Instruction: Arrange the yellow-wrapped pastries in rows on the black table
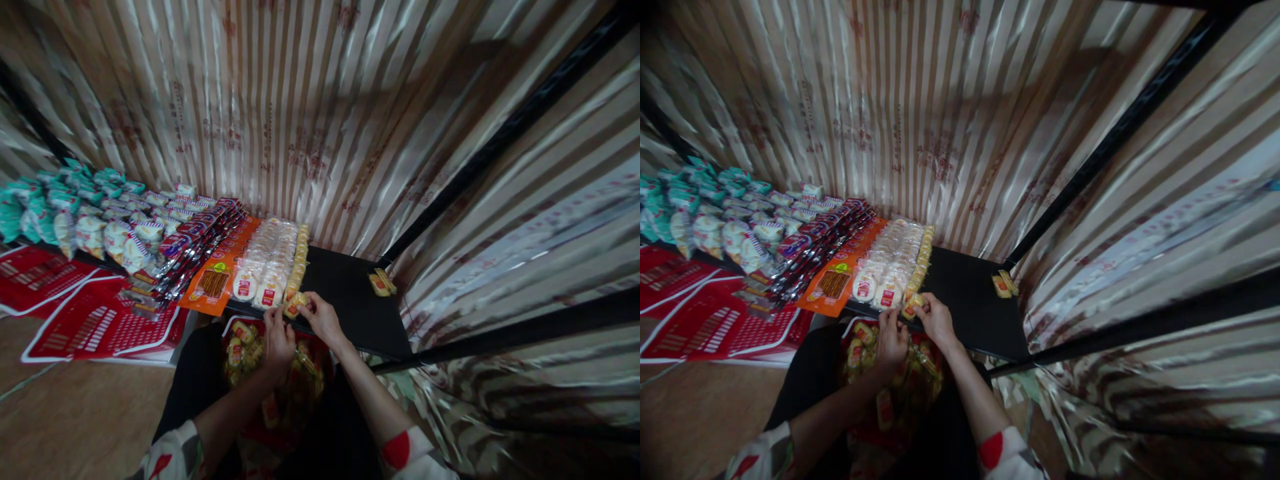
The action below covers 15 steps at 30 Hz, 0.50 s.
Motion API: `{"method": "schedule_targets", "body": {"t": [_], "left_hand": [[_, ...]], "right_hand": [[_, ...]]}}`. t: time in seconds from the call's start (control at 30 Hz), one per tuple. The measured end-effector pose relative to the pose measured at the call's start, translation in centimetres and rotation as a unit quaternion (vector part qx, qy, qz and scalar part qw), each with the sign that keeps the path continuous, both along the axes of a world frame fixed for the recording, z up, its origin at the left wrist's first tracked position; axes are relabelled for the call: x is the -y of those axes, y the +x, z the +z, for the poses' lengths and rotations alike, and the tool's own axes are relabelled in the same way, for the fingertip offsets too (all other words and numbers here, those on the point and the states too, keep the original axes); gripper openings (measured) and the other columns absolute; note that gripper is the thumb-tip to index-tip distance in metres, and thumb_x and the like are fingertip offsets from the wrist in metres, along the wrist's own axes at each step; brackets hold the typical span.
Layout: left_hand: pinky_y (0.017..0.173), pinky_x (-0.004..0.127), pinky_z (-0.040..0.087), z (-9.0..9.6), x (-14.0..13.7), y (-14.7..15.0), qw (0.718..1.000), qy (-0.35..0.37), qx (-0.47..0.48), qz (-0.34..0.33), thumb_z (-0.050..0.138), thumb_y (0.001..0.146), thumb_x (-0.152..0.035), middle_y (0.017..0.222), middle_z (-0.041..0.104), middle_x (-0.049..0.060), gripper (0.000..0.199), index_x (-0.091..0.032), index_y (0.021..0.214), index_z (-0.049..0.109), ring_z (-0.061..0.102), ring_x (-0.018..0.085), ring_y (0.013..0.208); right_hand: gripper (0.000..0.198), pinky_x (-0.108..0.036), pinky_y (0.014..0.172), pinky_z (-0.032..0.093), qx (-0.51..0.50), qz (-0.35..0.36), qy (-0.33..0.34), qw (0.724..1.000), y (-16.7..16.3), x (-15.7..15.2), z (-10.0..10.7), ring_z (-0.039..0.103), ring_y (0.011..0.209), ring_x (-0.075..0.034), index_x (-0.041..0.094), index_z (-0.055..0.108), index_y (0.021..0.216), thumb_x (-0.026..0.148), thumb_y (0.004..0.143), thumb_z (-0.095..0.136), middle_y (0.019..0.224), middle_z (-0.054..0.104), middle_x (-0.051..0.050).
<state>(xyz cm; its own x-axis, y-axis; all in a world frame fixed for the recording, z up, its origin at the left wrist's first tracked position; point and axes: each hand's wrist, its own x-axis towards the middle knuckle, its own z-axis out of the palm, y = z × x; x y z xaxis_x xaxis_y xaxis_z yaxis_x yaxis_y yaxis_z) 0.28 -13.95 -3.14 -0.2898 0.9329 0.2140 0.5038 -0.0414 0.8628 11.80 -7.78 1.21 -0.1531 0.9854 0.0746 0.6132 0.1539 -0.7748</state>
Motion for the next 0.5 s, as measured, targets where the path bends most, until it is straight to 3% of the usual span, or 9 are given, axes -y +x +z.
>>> {"method": "schedule_targets", "body": {"t": [0.2,0.37,0.5], "left_hand": [[0.085,0.034,0.049,-1.4,-0.8,0.0,0.999,0.029,-0.018,-0.021,0.04,0.076,-0.009,0.109,0.048,0.011,0.042,-0.015,0.116,0.048,0.057,0.016,0.088],[0.076,0.033,0.05,-2.6,-2.1,-0.5,0.997,0.063,-0.028,-0.017,0.042,0.079,-0.016,0.095,0.053,0.008,0.028,-0.016,0.106,0.05,0.056,0.017,0.085],[0.069,0.03,0.049,-2.1,-3.1,-0.4,0.997,0.06,-0.041,0.0,0.043,0.083,-0.023,0.081,0.054,0.005,0.013,-0.017,0.088,0.053,0.056,0.016,0.075]], "right_hand": [[0.018,-0.024,0.058,0.041,0.079,0.02,0.042,0.996,-1.1,-0.6,0.6,0.058,0.06,-0.014,0.022,0.058,0.092,0.025,0.075,0.057,0.069,0.061,0.001],[0.022,-0.025,0.057,0.044,0.039,-0.004,0.049,0.998,-1.9,-0.8,-0.5,0.058,0.06,-0.014,0.02,0.051,0.097,0.022,0.076,0.056,0.071,0.06,0.001],[0.019,-0.027,0.06,0.048,-0.001,-0.03,0.064,0.997,-2.0,-1.0,-1.2,0.058,0.062,-0.014,0.02,0.05,0.093,0.022,0.075,0.056,0.079,0.058,-0.001]]}}
